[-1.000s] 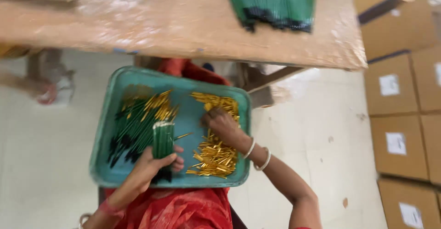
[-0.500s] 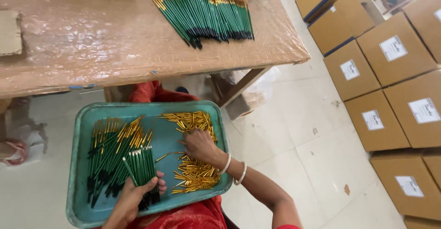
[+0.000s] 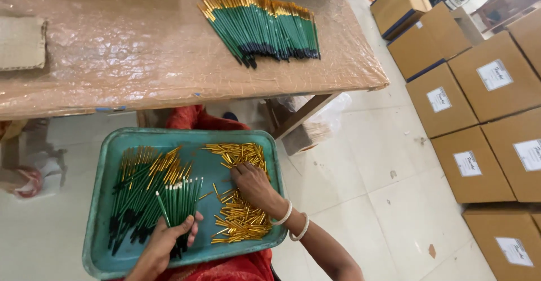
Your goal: Assembling paintbrush heads by inserting metal ferrules onto green handles.
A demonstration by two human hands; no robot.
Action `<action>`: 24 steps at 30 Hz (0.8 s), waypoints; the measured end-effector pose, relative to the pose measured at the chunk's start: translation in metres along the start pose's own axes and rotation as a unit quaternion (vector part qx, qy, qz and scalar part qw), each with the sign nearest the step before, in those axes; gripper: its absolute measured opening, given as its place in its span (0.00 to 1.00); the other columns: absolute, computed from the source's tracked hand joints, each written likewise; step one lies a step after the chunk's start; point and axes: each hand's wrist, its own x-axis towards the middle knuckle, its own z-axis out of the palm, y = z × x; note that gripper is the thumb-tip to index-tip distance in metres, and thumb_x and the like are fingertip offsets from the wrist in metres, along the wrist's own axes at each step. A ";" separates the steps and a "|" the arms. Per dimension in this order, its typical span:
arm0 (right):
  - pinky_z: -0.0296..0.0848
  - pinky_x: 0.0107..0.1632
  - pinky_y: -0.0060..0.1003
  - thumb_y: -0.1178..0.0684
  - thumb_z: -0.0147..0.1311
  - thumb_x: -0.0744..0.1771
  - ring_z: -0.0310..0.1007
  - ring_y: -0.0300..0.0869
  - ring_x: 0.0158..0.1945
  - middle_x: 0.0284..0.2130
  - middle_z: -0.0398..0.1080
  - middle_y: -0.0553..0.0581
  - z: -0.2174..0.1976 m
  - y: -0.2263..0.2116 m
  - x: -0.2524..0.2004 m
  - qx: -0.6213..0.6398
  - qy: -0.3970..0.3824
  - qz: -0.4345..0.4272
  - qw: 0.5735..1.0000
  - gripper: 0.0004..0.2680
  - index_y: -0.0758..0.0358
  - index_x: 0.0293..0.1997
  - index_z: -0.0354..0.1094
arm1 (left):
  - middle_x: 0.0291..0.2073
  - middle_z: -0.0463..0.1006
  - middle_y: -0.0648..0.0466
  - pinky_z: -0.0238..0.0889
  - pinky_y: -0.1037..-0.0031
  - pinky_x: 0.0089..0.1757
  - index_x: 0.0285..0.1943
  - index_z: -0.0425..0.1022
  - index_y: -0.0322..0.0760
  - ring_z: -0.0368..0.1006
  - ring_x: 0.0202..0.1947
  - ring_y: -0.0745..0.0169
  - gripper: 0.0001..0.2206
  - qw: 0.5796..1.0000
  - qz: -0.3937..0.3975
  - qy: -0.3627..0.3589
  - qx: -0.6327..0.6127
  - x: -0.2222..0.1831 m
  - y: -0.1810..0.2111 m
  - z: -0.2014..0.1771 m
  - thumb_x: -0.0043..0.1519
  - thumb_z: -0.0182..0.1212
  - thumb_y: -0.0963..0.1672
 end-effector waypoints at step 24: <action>0.76 0.44 0.48 0.59 0.58 0.62 0.77 0.54 0.42 0.37 0.75 0.61 0.001 0.007 0.009 0.101 -0.101 -0.028 0.989 0.07 0.62 0.41 0.76 | 0.21 0.71 0.57 0.61 0.76 0.25 0.40 0.77 0.30 0.65 0.20 0.70 0.12 0.998 0.054 -0.039 0.016 -0.036 0.052 0.015 0.66 0.57 0.46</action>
